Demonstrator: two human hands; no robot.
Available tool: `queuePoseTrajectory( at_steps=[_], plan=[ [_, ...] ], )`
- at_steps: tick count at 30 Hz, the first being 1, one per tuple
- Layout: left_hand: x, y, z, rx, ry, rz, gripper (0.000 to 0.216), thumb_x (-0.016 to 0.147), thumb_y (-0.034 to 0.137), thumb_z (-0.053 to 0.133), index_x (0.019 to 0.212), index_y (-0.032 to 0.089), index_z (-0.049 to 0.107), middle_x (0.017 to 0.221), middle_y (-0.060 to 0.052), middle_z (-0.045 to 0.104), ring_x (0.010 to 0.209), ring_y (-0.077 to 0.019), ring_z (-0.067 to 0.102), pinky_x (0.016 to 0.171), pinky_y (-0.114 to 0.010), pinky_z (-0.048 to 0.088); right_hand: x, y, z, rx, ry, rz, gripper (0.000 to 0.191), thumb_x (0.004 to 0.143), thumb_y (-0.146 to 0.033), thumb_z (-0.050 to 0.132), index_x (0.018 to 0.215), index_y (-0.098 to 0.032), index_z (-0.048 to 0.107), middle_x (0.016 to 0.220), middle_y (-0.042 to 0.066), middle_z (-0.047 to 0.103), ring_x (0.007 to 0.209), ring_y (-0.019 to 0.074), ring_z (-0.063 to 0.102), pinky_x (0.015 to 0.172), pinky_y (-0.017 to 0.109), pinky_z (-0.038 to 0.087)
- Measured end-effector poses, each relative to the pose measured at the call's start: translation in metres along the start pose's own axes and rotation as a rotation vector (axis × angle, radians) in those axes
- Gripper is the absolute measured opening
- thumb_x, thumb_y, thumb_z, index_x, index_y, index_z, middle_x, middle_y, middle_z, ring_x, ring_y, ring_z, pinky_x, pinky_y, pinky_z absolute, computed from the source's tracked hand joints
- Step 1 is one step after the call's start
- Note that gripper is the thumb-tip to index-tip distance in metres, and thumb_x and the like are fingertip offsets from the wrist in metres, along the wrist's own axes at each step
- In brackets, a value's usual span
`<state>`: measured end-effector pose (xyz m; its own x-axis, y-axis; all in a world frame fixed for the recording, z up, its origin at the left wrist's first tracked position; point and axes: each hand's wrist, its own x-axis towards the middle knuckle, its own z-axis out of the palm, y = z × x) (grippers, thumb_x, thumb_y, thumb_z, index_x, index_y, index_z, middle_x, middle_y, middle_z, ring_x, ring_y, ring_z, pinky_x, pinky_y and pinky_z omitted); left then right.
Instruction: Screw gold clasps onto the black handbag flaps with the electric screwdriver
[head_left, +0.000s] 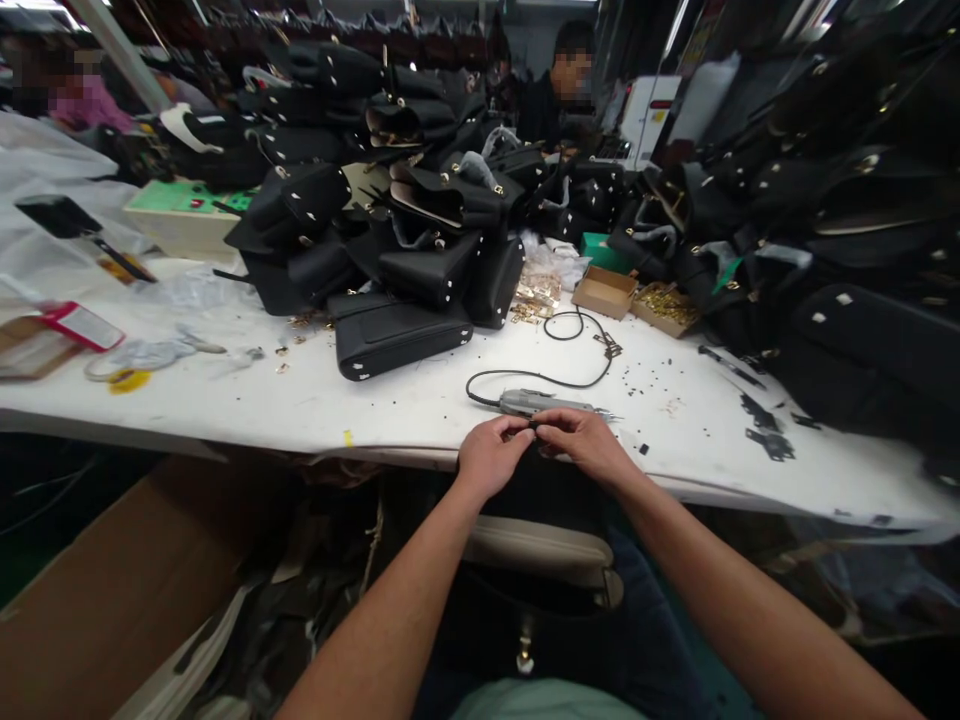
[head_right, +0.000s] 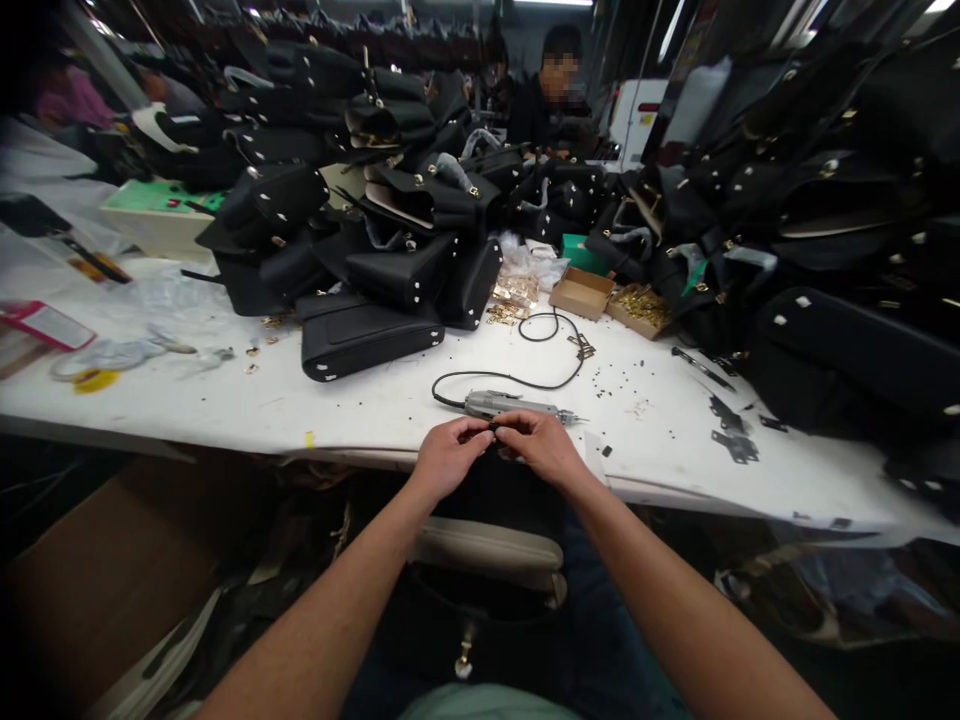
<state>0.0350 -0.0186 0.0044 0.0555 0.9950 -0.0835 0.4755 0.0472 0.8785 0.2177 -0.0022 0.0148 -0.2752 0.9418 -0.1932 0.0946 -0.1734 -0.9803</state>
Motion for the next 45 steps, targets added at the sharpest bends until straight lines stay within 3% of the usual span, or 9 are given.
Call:
queuePoseTrajectory(
  at_steps=[6,15,21,27,31,36,41,45],
  plan=[
    [0.003,-0.001,0.000,-0.029,-0.018,-0.006,0.025,0.086,0.037,0.063,0.102,0.025,0.077,0.091,0.000,0.077,0.081,-0.0172,0.069,0.073,-0.025,0.051,0.002,-0.001,0.003,-0.015,0.042,0.012,0.038,0.073,-0.041,0.077,0.098,-0.013,0.075,0.065,0.001,0.066,0.056,0.0120,0.056,0.056,0.026,0.044],
    [0.011,-0.004,0.003,-0.085,-0.018,-0.057,0.023,0.081,0.038,0.063,0.088,0.022,0.077,0.074,0.000,0.074,0.066,-0.0153,0.065,0.063,-0.025,0.048,0.002,-0.009,0.007,-0.064,0.097,0.049,0.029,0.072,-0.034,0.074,0.093,-0.014,0.077,0.064,0.002,0.068,0.055,0.0121,0.058,0.056,0.025,0.048],
    [0.011,-0.001,-0.002,-0.107,-0.045,-0.037,0.022,0.080,0.036,0.062,0.085,0.020,0.076,0.076,0.000,0.074,0.067,-0.0146,0.065,0.064,-0.024,0.048,0.005,-0.010,0.008,-0.048,0.080,0.084,0.024,0.070,-0.028,0.070,0.087,-0.013,0.076,0.062,0.002,0.067,0.053,0.0126,0.059,0.055,0.025,0.051],
    [0.012,0.003,0.001,0.015,-0.017,-0.062,0.017,0.082,0.031,0.061,0.081,0.021,0.075,0.074,0.000,0.073,0.067,-0.0160,0.065,0.063,-0.025,0.046,0.011,-0.008,0.011,-0.156,0.093,0.039,0.020,0.069,-0.022,0.064,0.083,-0.014,0.075,0.063,0.001,0.067,0.052,0.0118,0.059,0.052,0.022,0.049],
    [0.007,0.009,0.005,0.135,0.049,-0.073,0.019,0.087,0.034,0.060,0.087,0.024,0.075,0.080,-0.001,0.074,0.073,-0.0191,0.066,0.067,-0.028,0.045,0.016,-0.006,0.010,-0.142,0.124,0.101,0.019,0.069,-0.020,0.063,0.083,-0.013,0.074,0.059,0.001,0.066,0.052,0.0124,0.059,0.051,0.021,0.048],
    [-0.015,0.007,-0.002,0.262,0.033,0.134,0.026,0.089,0.027,0.062,0.115,0.024,0.066,0.096,-0.002,0.073,0.086,-0.0189,0.066,0.080,-0.031,0.049,0.019,-0.007,0.007,-0.158,0.098,0.143,0.016,0.069,-0.017,0.063,0.081,-0.014,0.074,0.057,0.001,0.066,0.051,0.0126,0.060,0.049,0.020,0.046],
    [-0.039,0.002,-0.014,0.546,-0.017,0.431,0.028,0.091,0.020,0.061,0.119,0.024,0.063,0.116,-0.006,0.065,0.105,-0.0221,0.061,0.093,-0.037,0.049,0.025,-0.002,0.004,-0.225,0.046,0.162,0.019,0.070,-0.016,0.064,0.084,-0.016,0.076,0.059,0.001,0.069,0.055,0.0153,0.064,0.055,0.024,0.051],
    [-0.041,0.007,-0.013,0.690,-0.068,0.486,0.027,0.094,0.021,0.058,0.120,0.025,0.065,0.114,-0.006,0.065,0.101,-0.0229,0.059,0.088,-0.039,0.050,0.028,-0.004,0.002,-0.386,-0.002,0.144,0.021,0.072,-0.017,0.062,0.085,-0.018,0.077,0.061,0.001,0.070,0.060,0.0167,0.066,0.060,0.025,0.051]
  ],
)
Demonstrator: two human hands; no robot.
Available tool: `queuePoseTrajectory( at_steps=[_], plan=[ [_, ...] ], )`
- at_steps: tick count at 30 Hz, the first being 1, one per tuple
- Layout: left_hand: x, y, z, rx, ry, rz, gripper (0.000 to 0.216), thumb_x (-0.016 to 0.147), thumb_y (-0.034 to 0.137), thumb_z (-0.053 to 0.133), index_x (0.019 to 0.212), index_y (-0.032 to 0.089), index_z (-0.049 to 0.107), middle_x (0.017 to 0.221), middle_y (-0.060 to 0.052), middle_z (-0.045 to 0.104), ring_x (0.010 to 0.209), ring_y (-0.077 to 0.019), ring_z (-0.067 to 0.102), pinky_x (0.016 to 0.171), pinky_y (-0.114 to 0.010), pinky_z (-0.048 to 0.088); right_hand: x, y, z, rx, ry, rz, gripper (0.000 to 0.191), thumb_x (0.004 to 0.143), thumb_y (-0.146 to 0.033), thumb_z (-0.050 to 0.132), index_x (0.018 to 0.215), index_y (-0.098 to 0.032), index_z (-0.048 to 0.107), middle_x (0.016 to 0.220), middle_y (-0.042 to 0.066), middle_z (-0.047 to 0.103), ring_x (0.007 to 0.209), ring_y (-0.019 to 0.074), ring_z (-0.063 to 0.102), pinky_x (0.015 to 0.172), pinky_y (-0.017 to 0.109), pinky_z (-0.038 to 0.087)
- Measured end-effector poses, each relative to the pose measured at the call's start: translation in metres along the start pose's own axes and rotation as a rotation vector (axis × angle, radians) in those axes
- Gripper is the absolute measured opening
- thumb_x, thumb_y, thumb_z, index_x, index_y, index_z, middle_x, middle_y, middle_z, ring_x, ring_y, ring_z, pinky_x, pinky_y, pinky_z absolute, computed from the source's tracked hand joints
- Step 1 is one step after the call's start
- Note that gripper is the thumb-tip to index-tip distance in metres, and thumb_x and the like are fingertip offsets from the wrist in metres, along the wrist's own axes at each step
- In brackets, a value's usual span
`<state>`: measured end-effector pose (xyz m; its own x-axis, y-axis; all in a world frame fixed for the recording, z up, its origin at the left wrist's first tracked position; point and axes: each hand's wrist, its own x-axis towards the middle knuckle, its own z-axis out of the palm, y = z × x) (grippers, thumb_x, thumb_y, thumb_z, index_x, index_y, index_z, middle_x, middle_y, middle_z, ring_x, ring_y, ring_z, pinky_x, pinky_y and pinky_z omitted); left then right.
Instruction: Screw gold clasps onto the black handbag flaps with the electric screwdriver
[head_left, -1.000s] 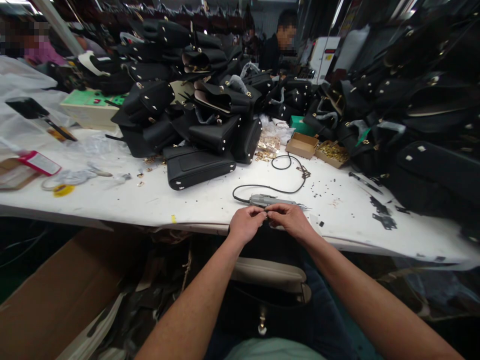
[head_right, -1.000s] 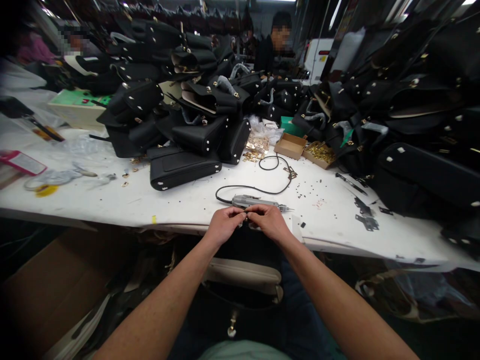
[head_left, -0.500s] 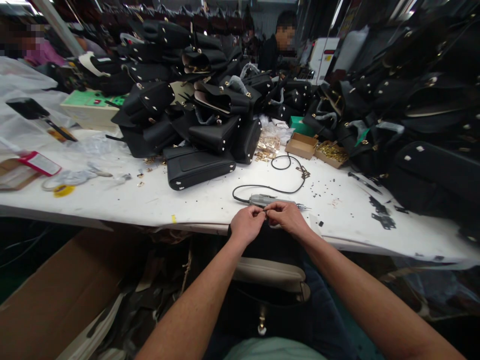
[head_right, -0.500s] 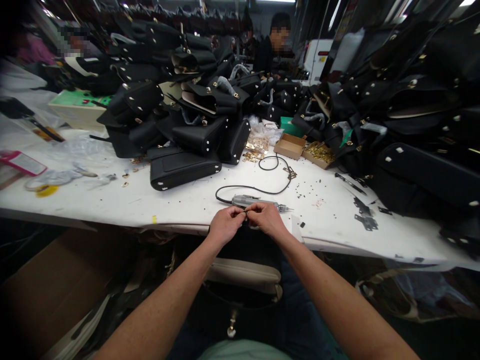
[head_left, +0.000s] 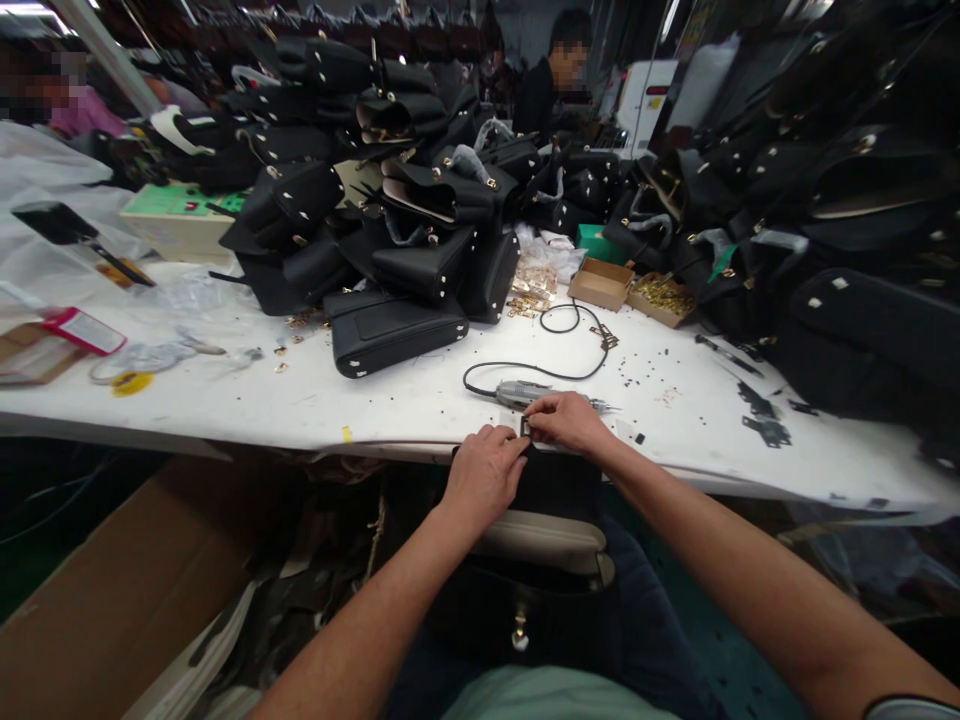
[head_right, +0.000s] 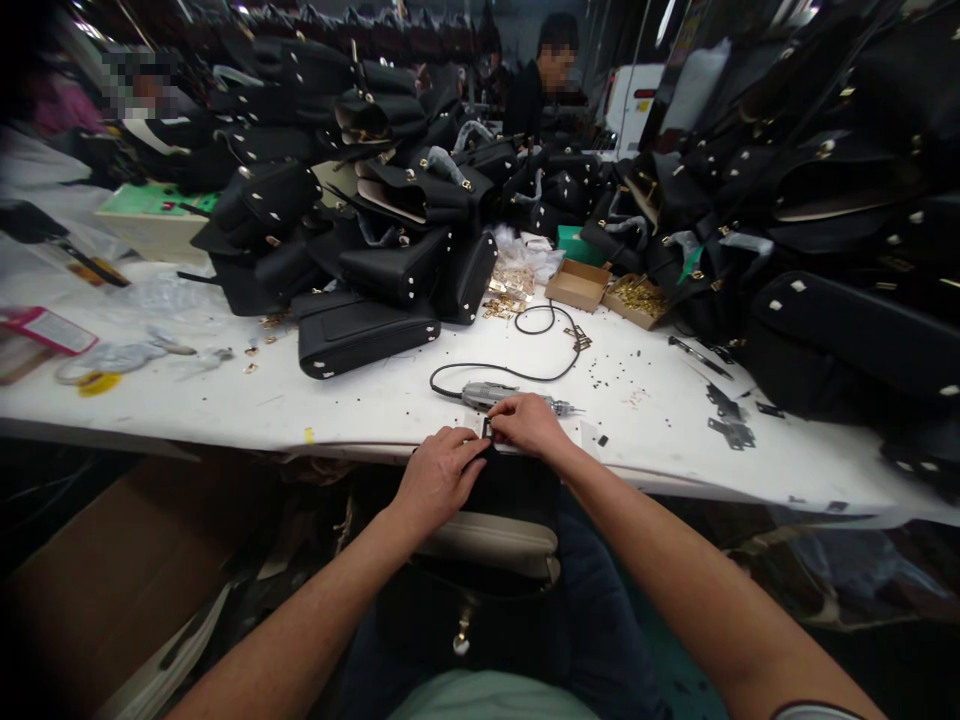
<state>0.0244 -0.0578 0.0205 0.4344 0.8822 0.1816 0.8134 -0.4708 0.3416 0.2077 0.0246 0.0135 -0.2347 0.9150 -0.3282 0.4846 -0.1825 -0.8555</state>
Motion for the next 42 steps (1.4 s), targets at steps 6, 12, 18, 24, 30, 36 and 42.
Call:
queuePoseTrajectory(
  at_steps=[6,12,18,24,30,36,42],
  plan=[
    [0.009,0.004,0.002,0.095,-0.016,0.005,0.022,0.096,0.024,0.056,0.114,0.023,0.068,0.119,-0.006,0.065,0.102,-0.0240,0.056,0.082,-0.039,0.051,-0.001,-0.008,-0.005,-0.441,0.104,-0.204,0.021,0.076,-0.020,0.062,0.086,-0.023,0.080,0.087,0.003,0.076,0.084,0.0206,0.068,0.077,0.029,0.048],
    [0.011,0.007,0.005,0.111,-0.022,0.009,0.021,0.097,0.023,0.054,0.113,0.023,0.068,0.117,-0.006,0.067,0.103,-0.0253,0.056,0.080,-0.040,0.050,0.004,-0.004,-0.007,-0.494,0.095,-0.164,0.017,0.079,-0.023,0.063,0.084,-0.025,0.079,0.084,0.002,0.075,0.079,0.0208,0.067,0.071,0.030,0.046],
    [0.015,0.005,0.004,0.075,-0.043,0.003,0.020,0.095,0.023,0.057,0.109,0.023,0.071,0.113,-0.006,0.070,0.103,-0.0252,0.056,0.080,-0.039,0.050,0.005,-0.003,-0.009,-0.440,0.037,-0.212,0.015,0.082,-0.030,0.065,0.081,-0.023,0.078,0.083,0.003,0.074,0.078,0.0201,0.066,0.072,0.030,0.046],
    [0.016,0.003,0.005,0.047,-0.037,0.001,0.020,0.096,0.024,0.056,0.108,0.024,0.072,0.117,-0.004,0.070,0.103,-0.0244,0.056,0.082,-0.039,0.050,0.005,0.002,-0.009,-0.401,0.136,-0.235,0.023,0.084,-0.019,0.059,0.098,-0.020,0.077,0.087,0.004,0.074,0.079,0.0188,0.065,0.076,0.030,0.046],
    [0.015,0.003,0.005,0.036,-0.020,-0.003,0.020,0.096,0.024,0.056,0.108,0.023,0.073,0.115,-0.005,0.071,0.101,-0.0242,0.057,0.083,-0.039,0.050,-0.001,0.015,-0.011,-0.343,0.085,-0.328,0.021,0.081,-0.029,0.067,0.097,-0.019,0.076,0.084,0.002,0.069,0.074,0.0164,0.062,0.071,0.027,0.045],
    [0.014,-0.002,0.009,-0.081,0.033,0.013,0.020,0.096,0.023,0.057,0.107,0.022,0.073,0.112,-0.004,0.074,0.099,-0.0229,0.059,0.090,-0.040,0.050,-0.006,0.011,-0.005,-0.441,0.075,-0.332,0.018,0.079,-0.028,0.067,0.092,-0.018,0.074,0.086,0.003,0.065,0.076,0.0155,0.058,0.071,0.026,0.043],
    [0.013,-0.016,0.015,-0.172,0.057,0.024,0.019,0.093,0.023,0.063,0.109,0.023,0.073,0.116,-0.002,0.074,0.096,-0.0223,0.060,0.090,-0.039,0.052,-0.006,0.006,-0.007,-0.481,0.040,-0.301,0.020,0.078,-0.026,0.067,0.095,-0.017,0.071,0.088,0.004,0.064,0.078,0.0159,0.057,0.071,0.026,0.042]
  ],
)
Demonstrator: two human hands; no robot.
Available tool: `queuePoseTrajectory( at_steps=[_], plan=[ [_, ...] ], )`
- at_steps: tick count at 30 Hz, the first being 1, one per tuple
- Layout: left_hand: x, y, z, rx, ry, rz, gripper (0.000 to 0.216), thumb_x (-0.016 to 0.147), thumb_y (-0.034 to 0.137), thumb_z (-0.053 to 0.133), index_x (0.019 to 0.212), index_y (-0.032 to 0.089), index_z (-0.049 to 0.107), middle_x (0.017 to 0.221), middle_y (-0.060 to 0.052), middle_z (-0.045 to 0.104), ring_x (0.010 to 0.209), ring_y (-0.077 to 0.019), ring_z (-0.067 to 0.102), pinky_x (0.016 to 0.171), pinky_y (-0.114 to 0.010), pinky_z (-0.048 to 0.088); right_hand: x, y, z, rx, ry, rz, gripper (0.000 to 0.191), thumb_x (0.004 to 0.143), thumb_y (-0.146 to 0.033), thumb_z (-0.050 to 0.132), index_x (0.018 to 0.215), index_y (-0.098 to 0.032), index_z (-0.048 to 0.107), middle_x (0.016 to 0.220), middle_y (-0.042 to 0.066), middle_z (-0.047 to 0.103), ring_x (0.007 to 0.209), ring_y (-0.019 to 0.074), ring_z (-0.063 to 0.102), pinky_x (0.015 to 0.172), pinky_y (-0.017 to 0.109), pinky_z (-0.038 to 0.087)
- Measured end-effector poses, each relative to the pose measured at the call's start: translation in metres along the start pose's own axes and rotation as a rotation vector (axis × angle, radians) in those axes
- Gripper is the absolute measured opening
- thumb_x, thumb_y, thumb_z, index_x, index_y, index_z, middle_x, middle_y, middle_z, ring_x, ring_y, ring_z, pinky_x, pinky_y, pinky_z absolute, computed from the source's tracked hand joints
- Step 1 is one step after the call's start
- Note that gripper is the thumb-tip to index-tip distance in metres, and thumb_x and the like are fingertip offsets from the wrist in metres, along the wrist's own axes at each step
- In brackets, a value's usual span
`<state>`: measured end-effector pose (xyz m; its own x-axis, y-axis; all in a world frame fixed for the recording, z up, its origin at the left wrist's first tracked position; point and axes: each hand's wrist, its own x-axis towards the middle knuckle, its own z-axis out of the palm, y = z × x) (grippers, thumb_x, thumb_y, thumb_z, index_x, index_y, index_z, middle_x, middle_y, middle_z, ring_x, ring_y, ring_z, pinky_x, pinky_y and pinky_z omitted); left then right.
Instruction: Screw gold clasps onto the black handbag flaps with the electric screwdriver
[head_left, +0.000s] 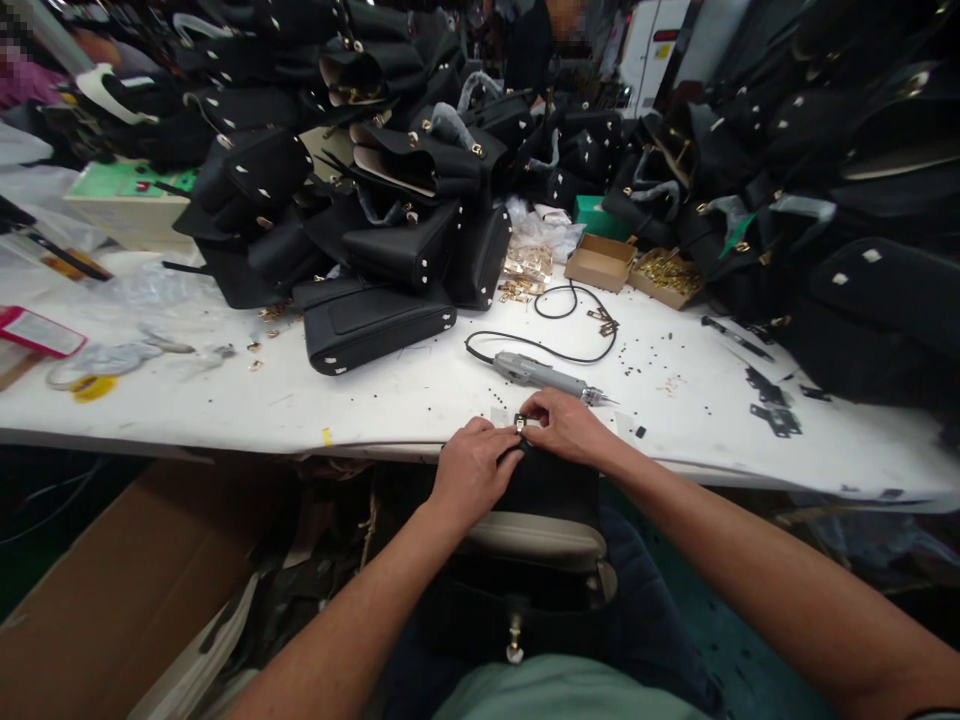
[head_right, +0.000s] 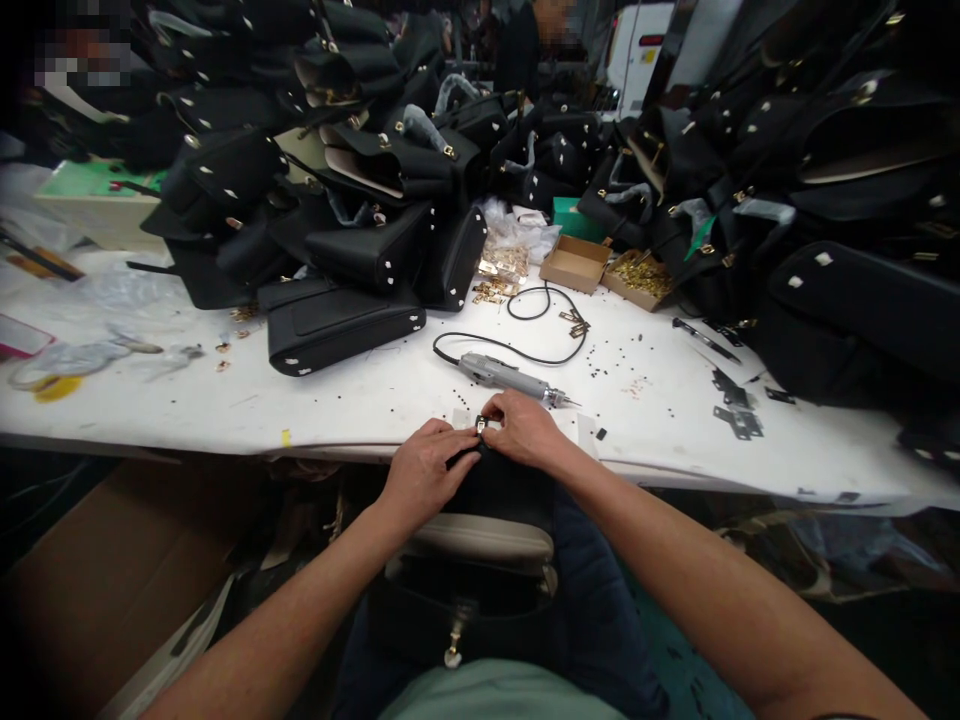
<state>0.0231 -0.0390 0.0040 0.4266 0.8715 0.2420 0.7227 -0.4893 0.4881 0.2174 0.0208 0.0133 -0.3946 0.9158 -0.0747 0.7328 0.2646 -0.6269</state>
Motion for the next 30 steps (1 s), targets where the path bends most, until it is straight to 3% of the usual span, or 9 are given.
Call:
queuePoseTrajectory(
  at_steps=[6,10,21,30],
  plan=[
    [0.005,-0.008,-0.010,0.014,-0.101,0.105,0.020,0.094,0.023,0.061,0.111,0.022,0.072,0.120,-0.006,0.072,0.103,-0.0225,0.061,0.096,-0.041,0.050,0.002,-0.005,-0.002,-0.021,-0.025,0.081,0.019,0.077,-0.027,0.068,0.094,-0.019,0.069,0.089,0.003,0.065,0.075,0.0159,0.057,0.065,0.026,0.039],
    [0.008,-0.001,-0.016,0.085,-0.171,0.094,0.021,0.095,0.022,0.058,0.111,0.022,0.072,0.121,-0.008,0.069,0.104,-0.0236,0.059,0.094,-0.042,0.051,0.003,-0.006,-0.002,-0.044,-0.027,0.091,0.019,0.075,-0.026,0.068,0.093,-0.020,0.068,0.088,0.003,0.066,0.075,0.0158,0.057,0.063,0.025,0.038],
    [0.010,-0.005,-0.016,0.046,-0.204,0.086,0.025,0.092,0.024,0.062,0.116,0.019,0.067,0.126,-0.008,0.065,0.110,-0.0248,0.057,0.102,-0.042,0.047,0.006,-0.005,-0.007,-0.011,-0.085,0.106,0.023,0.073,-0.028,0.070,0.095,-0.021,0.069,0.089,0.003,0.069,0.076,0.0182,0.060,0.063,0.027,0.039],
    [0.019,-0.004,-0.026,0.099,-0.303,0.137,0.022,0.092,0.023,0.061,0.113,0.023,0.068,0.119,-0.006,0.065,0.109,-0.0240,0.056,0.093,-0.037,0.051,0.006,-0.007,-0.005,-0.023,-0.069,0.121,0.021,0.072,-0.025,0.070,0.093,-0.021,0.068,0.090,0.003,0.067,0.077,0.0179,0.059,0.063,0.026,0.039]
  ],
)
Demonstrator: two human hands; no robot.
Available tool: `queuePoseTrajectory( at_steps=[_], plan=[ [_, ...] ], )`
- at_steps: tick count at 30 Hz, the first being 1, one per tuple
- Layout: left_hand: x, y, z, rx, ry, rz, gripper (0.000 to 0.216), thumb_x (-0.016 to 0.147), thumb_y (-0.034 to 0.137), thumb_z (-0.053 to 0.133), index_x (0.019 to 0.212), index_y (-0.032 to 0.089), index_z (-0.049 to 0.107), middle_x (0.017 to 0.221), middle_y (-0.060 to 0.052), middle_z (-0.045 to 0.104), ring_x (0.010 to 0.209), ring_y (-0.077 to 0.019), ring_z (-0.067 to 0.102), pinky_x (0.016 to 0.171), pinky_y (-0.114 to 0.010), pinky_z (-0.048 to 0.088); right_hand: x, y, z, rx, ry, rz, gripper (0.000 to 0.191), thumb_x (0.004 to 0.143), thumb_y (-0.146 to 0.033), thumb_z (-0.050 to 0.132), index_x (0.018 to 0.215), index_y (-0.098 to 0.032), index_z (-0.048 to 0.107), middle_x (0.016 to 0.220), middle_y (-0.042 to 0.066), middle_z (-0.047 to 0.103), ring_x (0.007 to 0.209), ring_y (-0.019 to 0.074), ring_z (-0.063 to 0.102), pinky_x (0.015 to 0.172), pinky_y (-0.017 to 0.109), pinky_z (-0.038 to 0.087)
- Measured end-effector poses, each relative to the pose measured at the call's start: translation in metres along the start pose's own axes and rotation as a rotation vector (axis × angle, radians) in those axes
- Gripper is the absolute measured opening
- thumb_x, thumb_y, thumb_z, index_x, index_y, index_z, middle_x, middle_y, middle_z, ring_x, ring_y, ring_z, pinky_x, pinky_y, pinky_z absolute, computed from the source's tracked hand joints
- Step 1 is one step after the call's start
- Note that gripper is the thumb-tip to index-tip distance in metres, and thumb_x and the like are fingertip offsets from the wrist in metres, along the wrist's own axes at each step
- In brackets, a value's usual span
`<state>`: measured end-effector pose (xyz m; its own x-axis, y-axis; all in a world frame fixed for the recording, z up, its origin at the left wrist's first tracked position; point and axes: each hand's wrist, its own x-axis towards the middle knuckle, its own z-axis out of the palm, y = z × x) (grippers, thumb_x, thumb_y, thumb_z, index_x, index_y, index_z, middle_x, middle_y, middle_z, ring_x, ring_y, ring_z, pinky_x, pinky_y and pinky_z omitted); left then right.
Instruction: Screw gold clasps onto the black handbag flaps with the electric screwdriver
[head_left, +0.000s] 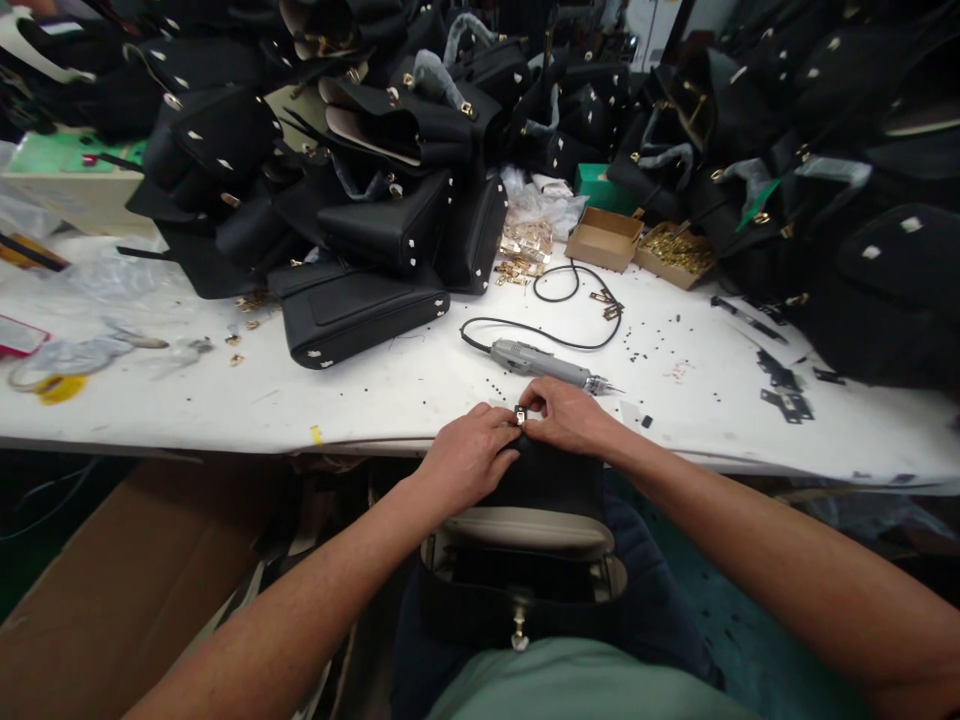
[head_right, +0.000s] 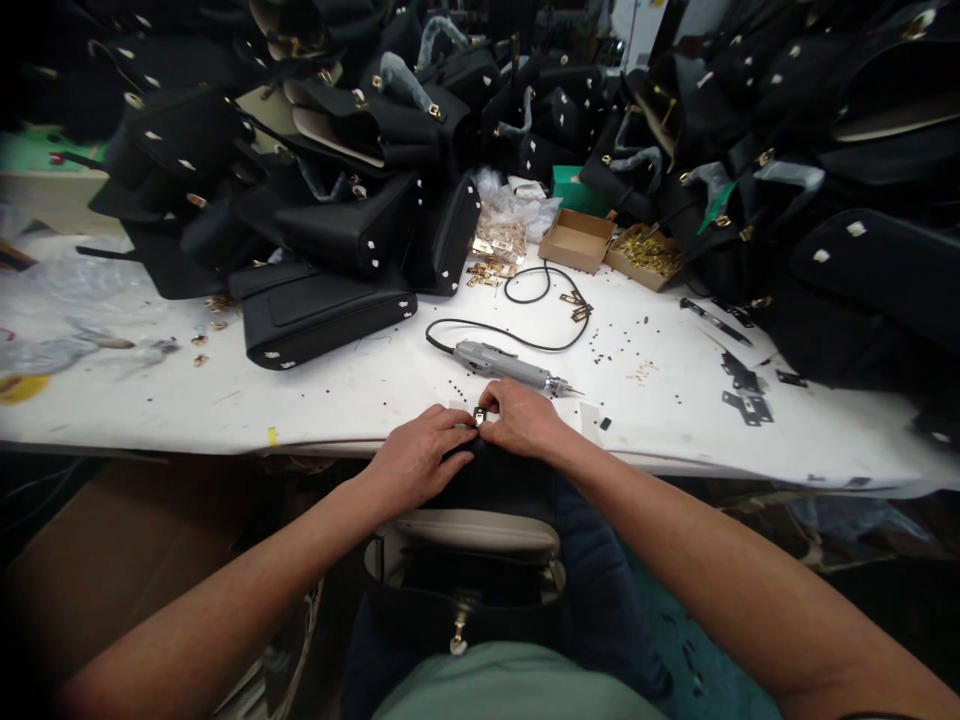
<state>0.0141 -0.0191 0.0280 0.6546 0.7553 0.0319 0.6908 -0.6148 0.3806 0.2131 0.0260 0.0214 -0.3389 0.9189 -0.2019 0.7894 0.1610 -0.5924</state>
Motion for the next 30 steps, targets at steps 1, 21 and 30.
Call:
queuePoseTrajectory(
  at_steps=[1,21,30],
  plan=[
    [0.000,0.001,0.000,0.015,-0.007,-0.005,0.021,0.092,0.022,0.061,0.113,0.023,0.068,0.119,-0.006,0.064,0.109,-0.0243,0.056,0.092,-0.037,0.052,0.000,0.000,0.000,0.000,0.000,0.003,0.021,0.072,-0.025,0.070,0.092,-0.021,0.068,0.090,0.003,0.067,0.077,0.0178,0.059,0.063,0.026,0.039],
    [0.001,0.001,-0.003,0.052,-0.042,-0.018,0.017,0.093,0.025,0.060,0.107,0.021,0.069,0.117,-0.006,0.064,0.108,-0.0247,0.055,0.090,-0.039,0.053,0.005,-0.002,-0.002,0.023,-0.069,0.027,0.022,0.073,-0.027,0.068,0.094,-0.019,0.066,0.090,0.003,0.065,0.076,0.0163,0.056,0.063,0.026,0.039],
    [0.001,-0.011,0.003,-0.081,0.038,0.024,0.020,0.094,0.025,0.062,0.112,0.021,0.070,0.120,-0.004,0.067,0.111,-0.0229,0.056,0.097,-0.036,0.051,0.009,-0.005,-0.005,-0.020,-0.092,0.046,0.022,0.074,-0.033,0.071,0.091,-0.021,0.066,0.085,0.002,0.067,0.071,0.0161,0.058,0.060,0.026,0.039]
  ],
)
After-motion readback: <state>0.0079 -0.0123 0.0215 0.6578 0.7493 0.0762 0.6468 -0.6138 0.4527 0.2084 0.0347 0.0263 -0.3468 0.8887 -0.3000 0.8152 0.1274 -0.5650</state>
